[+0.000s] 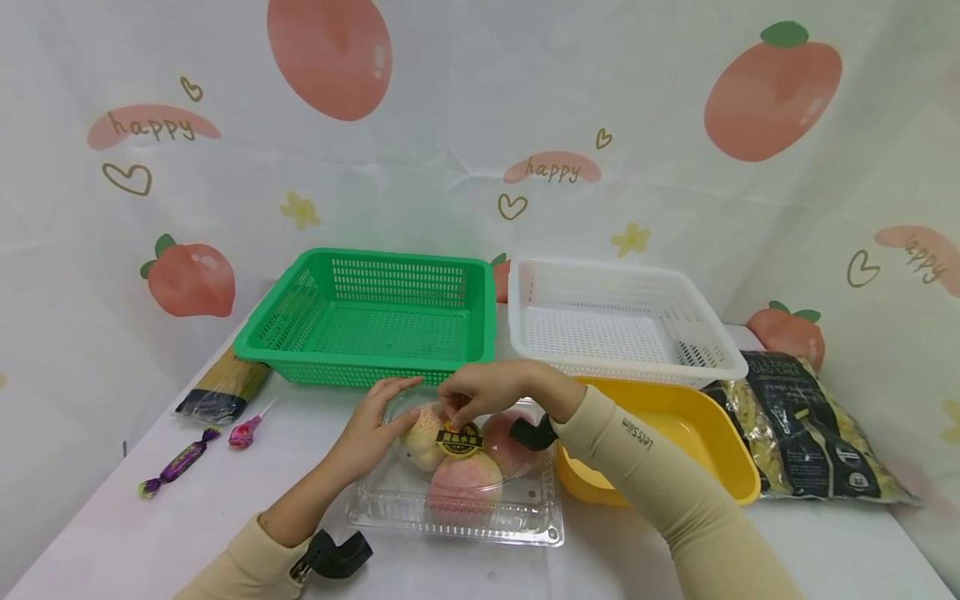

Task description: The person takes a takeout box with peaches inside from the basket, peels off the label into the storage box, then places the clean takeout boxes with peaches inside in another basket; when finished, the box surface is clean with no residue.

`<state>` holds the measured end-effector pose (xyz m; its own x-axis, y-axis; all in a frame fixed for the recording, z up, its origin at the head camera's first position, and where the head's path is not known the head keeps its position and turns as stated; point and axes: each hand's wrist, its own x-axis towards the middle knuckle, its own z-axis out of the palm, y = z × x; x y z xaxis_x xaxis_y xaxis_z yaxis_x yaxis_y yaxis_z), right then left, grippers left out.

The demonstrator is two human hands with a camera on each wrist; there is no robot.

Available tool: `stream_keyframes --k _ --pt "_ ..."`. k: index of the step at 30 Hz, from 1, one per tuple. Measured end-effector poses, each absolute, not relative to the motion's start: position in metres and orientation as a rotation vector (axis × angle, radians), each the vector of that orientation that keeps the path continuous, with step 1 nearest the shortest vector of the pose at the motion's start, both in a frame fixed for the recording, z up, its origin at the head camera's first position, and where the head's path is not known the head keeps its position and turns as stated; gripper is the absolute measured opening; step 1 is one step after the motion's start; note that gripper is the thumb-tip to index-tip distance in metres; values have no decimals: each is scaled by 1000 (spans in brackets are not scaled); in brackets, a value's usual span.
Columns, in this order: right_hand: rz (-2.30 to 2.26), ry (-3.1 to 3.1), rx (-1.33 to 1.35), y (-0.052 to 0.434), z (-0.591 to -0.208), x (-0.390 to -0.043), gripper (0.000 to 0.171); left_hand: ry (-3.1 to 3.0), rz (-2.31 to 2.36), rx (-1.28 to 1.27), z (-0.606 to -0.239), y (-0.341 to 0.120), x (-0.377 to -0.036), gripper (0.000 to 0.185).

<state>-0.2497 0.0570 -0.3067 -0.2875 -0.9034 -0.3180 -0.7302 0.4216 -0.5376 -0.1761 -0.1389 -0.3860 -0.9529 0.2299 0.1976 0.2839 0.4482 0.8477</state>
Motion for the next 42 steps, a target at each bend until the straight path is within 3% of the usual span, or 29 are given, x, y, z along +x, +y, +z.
stream_keyframes --k 25,42 --pt "-498 2027 -1267 56 -305 -248 11 -2628 -1548 -470 -385 -139 -176 43" --pt "-671 2019 -1052 63 -302 -244 9 -2628 -1545 -477 -385 -139 -176 43"
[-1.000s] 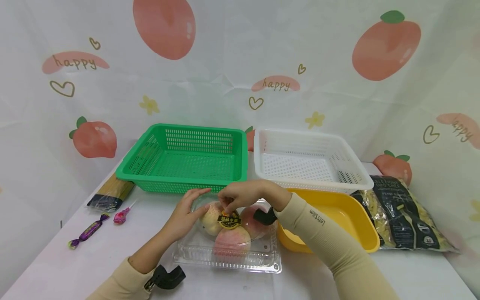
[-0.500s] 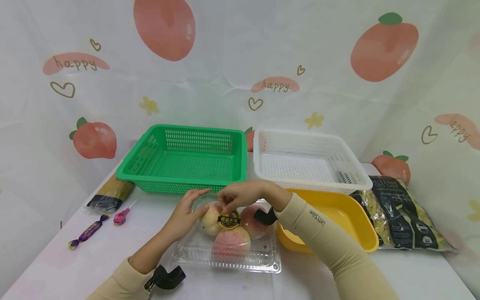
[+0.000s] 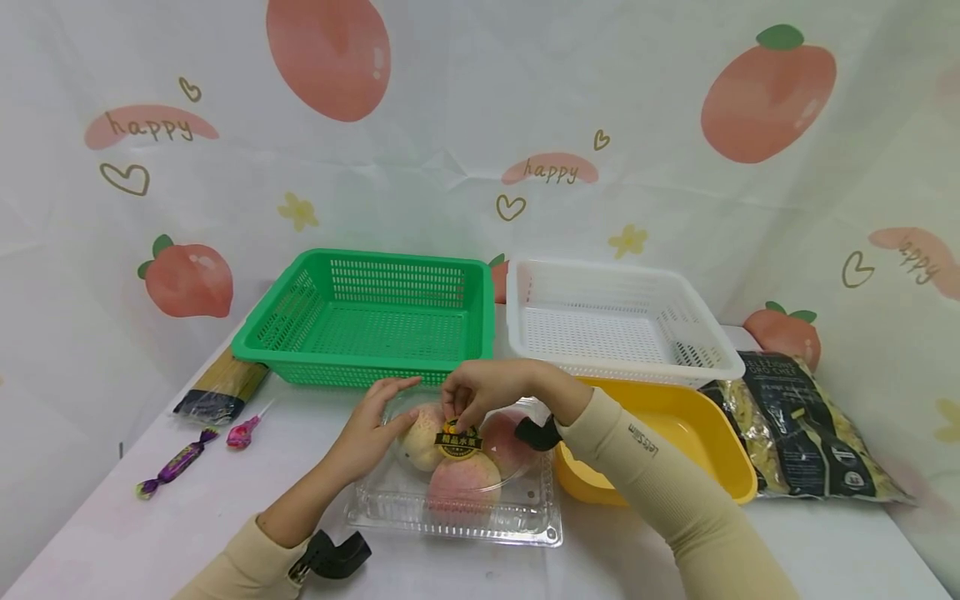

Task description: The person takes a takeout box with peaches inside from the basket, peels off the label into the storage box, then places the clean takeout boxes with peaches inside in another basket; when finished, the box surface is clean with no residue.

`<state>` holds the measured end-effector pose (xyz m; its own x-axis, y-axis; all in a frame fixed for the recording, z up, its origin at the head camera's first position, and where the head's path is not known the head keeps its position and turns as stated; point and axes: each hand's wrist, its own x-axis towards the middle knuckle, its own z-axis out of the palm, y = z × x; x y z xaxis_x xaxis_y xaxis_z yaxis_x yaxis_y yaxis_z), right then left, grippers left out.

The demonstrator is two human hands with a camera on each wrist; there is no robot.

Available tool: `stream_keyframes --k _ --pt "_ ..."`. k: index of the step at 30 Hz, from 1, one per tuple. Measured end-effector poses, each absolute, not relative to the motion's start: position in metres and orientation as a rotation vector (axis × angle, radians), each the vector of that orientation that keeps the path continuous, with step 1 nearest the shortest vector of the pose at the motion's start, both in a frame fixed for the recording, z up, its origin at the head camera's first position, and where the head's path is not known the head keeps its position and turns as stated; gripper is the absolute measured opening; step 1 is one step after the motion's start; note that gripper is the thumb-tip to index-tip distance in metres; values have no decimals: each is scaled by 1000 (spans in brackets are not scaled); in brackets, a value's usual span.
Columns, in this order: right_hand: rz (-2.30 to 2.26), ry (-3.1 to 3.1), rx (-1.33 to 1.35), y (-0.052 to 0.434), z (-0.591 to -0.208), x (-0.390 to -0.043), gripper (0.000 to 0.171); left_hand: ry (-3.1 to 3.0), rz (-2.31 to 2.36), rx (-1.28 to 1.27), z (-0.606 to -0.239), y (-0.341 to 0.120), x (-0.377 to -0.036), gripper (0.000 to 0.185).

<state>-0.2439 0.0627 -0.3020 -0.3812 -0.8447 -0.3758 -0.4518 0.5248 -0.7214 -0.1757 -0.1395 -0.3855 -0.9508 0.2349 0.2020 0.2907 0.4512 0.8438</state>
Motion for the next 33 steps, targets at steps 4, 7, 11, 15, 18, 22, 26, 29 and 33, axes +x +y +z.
stream_keyframes --k 4,7,11,15,18,22,26,29,33 --pt "-670 2047 -1029 64 -302 -242 15 -2630 -1555 -467 -385 -139 -176 43" --pt "-642 2065 -1064 66 -303 -243 12 -2631 -1559 -461 -386 -139 -176 43" --pt "-600 2070 -1129 66 -305 -245 7 -2633 -1546 -462 -386 -139 -176 43" --pt "-572 2077 -1159 66 -308 -246 7 -2632 -1533 -470 -387 -139 -177 43" --pt "-554 2080 -1171 67 -309 -246 7 -2634 -1538 -469 -388 -139 -178 43" --pt "-545 2056 -1165 68 -310 -247 8 -2629 -1542 -472 -387 -139 -178 43" --pt "-550 2026 -1145 69 -310 -247 9 -2625 -1520 -481 -386 -139 -177 42" --pt "-571 2008 -1131 69 -310 -248 10 -2626 -1508 -483 -386 -139 -177 42" --pt "-600 1989 -1114 69 -312 -248 12 -2631 -1517 -472 -387 -139 -177 42"
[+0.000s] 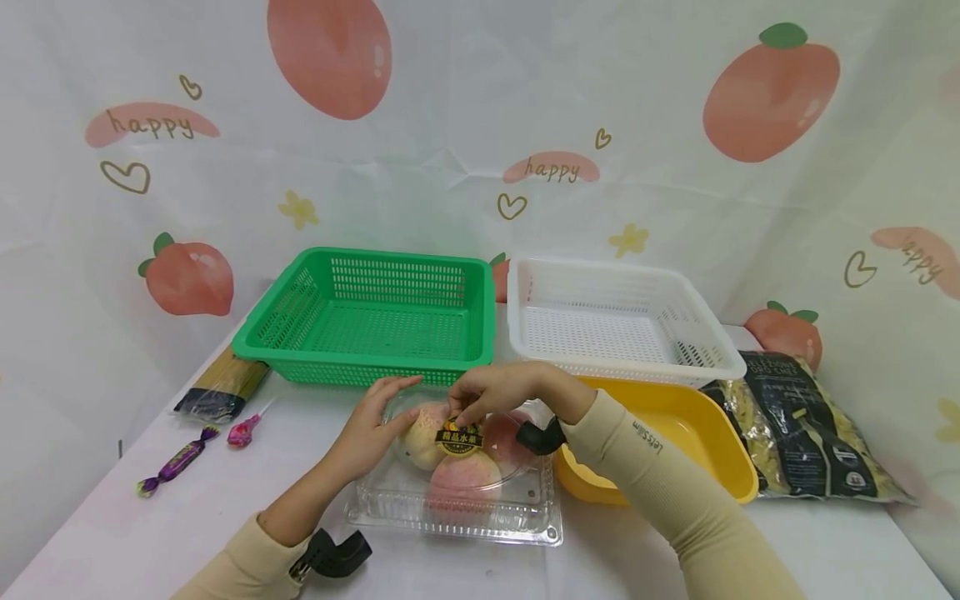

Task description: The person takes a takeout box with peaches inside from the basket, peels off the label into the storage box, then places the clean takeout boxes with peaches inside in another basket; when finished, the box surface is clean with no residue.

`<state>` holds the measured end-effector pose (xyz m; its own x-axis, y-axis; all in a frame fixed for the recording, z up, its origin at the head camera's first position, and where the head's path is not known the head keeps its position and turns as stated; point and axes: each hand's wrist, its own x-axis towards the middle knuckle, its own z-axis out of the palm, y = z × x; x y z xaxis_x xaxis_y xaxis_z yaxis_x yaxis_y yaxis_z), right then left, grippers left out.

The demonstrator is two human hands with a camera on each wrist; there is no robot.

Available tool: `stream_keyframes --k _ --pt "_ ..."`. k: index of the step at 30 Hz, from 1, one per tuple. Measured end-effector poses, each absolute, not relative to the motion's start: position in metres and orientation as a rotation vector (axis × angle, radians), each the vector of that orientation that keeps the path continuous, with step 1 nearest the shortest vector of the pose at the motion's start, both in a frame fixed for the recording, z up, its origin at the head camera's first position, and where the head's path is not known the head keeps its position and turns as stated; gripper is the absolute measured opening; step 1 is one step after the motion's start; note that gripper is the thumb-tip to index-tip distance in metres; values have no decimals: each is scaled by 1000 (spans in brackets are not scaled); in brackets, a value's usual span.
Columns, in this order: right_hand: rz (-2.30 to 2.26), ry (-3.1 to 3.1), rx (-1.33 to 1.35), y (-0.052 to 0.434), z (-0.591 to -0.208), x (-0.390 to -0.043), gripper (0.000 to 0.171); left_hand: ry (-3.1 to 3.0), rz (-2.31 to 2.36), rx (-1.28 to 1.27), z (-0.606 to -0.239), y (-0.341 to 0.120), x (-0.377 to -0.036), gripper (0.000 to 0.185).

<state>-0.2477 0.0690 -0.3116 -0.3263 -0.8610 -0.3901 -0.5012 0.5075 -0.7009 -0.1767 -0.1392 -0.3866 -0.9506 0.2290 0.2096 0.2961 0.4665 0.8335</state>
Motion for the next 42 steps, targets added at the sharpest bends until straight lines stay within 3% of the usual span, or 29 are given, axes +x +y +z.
stream_keyframes --k 42 --pt "-787 1880 -996 71 -319 -249 12 -2636 -1544 -446 -385 -138 -176 42"
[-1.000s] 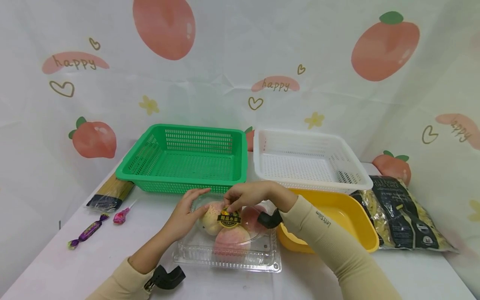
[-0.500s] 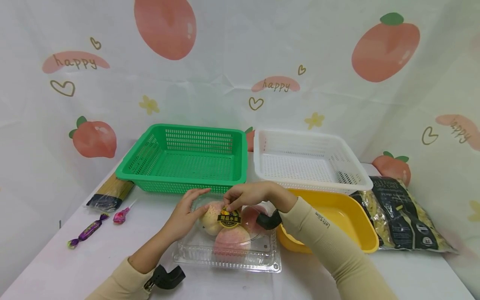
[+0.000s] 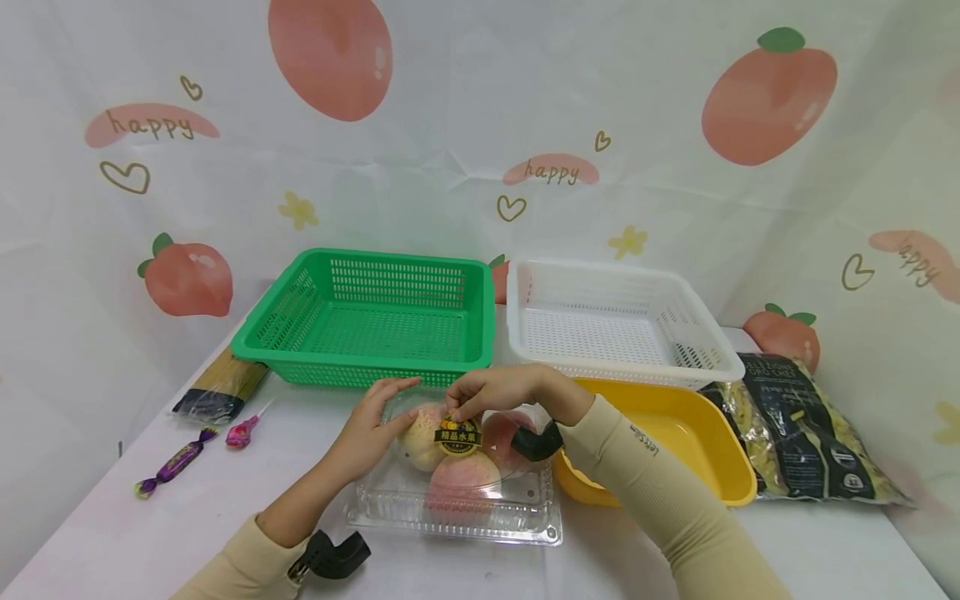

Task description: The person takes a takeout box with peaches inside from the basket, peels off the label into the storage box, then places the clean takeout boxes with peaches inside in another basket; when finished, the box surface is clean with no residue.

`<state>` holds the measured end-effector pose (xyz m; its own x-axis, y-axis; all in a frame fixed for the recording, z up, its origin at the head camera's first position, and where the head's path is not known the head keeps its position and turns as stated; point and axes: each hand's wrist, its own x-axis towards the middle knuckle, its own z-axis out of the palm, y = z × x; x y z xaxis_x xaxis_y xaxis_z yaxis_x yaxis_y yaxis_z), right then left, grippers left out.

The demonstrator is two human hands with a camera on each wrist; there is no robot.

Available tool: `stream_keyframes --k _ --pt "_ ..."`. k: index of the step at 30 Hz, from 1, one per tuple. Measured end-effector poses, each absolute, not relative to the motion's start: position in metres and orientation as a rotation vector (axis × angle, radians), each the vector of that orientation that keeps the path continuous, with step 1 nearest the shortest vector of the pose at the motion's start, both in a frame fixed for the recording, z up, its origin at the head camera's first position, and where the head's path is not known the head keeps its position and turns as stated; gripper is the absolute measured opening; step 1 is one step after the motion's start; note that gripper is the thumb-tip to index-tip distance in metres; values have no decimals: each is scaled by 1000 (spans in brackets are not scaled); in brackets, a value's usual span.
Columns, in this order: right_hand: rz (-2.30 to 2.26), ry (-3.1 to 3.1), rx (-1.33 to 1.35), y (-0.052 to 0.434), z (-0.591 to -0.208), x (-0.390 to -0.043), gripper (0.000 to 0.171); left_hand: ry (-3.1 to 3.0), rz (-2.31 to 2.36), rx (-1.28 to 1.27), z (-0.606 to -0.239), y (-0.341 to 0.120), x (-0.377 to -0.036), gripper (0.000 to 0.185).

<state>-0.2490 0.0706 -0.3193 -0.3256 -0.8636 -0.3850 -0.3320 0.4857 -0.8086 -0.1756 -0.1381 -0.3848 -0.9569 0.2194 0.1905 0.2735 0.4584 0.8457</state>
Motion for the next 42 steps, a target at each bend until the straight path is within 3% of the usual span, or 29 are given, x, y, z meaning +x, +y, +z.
stream_keyframes --k 42 --pt "-867 1959 -1137 98 -298 -254 11 -2777 -1239 -491 -381 -141 -172 45"
